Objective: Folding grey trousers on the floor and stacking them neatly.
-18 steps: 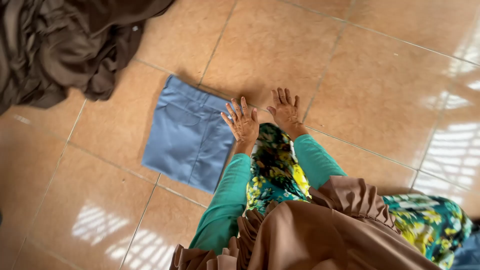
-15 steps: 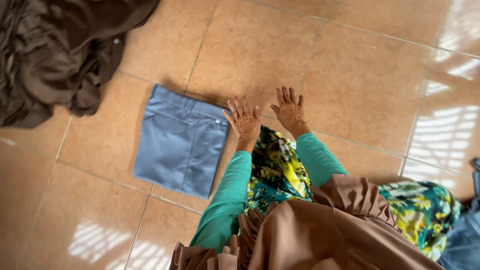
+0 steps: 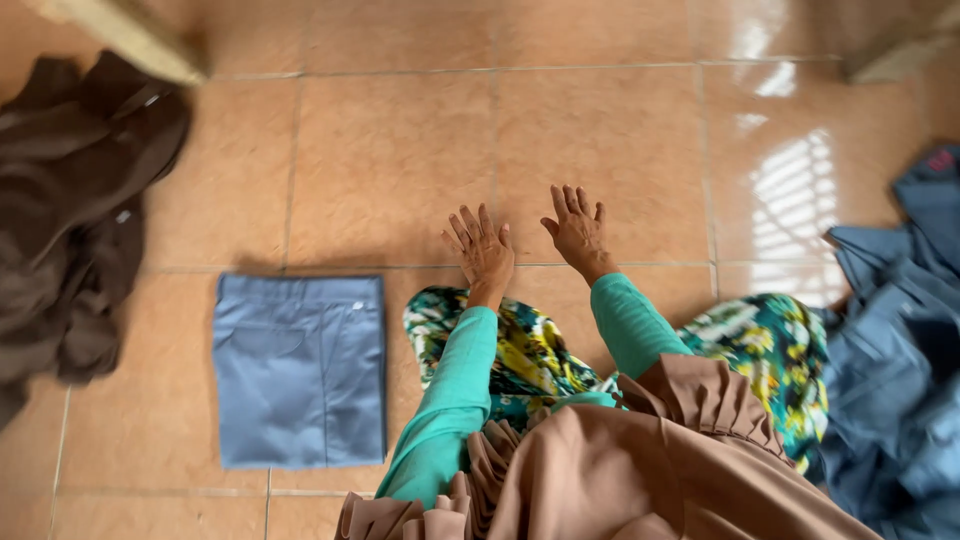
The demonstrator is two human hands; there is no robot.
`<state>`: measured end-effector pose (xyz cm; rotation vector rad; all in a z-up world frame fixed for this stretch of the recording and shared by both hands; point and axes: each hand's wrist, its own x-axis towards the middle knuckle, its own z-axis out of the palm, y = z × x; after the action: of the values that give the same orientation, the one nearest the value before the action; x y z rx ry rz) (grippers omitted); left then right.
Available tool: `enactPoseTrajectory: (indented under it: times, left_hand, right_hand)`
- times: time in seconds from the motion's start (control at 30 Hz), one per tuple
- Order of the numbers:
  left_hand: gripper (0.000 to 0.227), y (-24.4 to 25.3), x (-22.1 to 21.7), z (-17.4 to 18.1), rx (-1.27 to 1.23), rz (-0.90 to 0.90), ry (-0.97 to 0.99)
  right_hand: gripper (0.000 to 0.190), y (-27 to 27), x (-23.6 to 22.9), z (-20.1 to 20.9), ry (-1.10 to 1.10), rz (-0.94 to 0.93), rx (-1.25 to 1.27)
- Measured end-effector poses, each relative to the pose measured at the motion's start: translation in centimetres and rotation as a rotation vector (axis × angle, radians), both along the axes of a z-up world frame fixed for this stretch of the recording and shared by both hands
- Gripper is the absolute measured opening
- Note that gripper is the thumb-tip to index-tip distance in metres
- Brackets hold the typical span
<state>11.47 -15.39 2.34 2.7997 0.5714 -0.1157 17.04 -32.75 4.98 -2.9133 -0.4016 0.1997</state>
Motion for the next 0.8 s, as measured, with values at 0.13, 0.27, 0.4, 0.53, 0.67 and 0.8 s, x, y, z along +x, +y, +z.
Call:
enactPoseTrajectory:
  times: [0.13,0.27,0.4,0.53,0.67,0.8]
  left_hand:
    - [0.065,-8.4,2.6,2.6,-0.050,-0.233,0.053]
    - [0.065,-17.9,3.3,2.7,-0.012,-0.446,0.004]
    - [0.065,-27.3,2.5,3.0,0.031,-0.694,-0.095]
    - [0.064,-36.1,-1.1,4.9,0.000,-0.928,-0.199]
    - [0.062,-43.8,-5.9,6.7,-0.047,-1.163,-0.306]
    - [0.056,-49.7,-10.9,7.5,-0.151,-1.386,-0.403]
  right_hand:
    - [0.069,-8.9,-1.4,2.2,-0.023,-0.231,-0.012]
    - [0.068,-18.0,-4.7,5.3,0.030,-0.420,-0.026]
    - [0.071,-27.3,-8.2,4.7,-0.029,-0.607,-0.035]
    - [0.068,-34.5,-14.7,5.8,-0.089,-0.779,-0.052]
    - [0.065,-41.3,-22.1,4.7,-0.256,-0.979,-0.153]
    - [0.053,-47.1,-30.0,3.7,-0.546,-1.111,-0.351]
